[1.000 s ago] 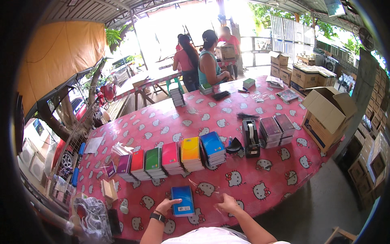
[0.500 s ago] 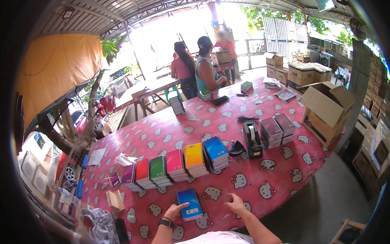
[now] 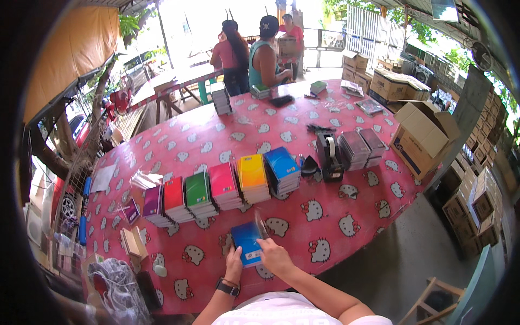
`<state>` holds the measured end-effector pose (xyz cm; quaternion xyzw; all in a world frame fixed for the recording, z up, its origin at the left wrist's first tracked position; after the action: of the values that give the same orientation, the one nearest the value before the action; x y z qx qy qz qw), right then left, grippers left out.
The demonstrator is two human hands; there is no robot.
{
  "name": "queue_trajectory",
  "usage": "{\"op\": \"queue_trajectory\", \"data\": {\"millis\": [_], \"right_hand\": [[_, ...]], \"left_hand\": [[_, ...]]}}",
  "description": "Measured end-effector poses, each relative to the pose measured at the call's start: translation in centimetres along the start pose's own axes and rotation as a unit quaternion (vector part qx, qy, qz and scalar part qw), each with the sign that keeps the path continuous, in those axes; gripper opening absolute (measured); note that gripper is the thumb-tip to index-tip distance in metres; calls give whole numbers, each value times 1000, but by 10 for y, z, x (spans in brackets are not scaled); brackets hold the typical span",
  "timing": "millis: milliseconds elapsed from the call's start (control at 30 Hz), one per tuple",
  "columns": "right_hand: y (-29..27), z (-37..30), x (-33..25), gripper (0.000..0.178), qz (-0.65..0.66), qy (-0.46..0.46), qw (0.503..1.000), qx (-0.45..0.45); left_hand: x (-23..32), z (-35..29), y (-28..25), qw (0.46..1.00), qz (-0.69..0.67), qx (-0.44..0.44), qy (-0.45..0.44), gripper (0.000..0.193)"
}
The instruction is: The person repeatedly picks up small spiral-bound notebooks from stacks on a pink Hello Kitty table, places them into clear plastic sleeves, and sets the packaged items aside. The person handles notebooks of multiple colors one at a time and continues the same packaging loop throughout the clip.
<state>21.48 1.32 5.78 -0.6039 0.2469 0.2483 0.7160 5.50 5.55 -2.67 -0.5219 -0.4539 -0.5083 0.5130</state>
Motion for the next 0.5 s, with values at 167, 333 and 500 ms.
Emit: {"op": "queue_trajectory", "data": {"millis": [167,333,500], "right_hand": [[34,1,-32,34,-75,41,993,-76],[27,-7,-40,32,-104,-78,983,-134],[-22,0,-28,35,84,-90,990,-69]], "left_hand": [[5,4,-4,998,63,-30,5,63],[7,19,1,994,91,-53,24,80],[8,12,2,978,195,-64,26,73]]}}
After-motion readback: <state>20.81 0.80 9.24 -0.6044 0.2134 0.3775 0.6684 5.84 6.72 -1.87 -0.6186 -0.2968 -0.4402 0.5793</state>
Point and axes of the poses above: each hand's wrist, its own z-axis towards the middle knuckle, its own y-axis out of the palm, x = y × z, the point moved 3 cm from there along z, towards the middle knuckle, and after that the axes turned 5 degrees about y, right-handed, at the moved point
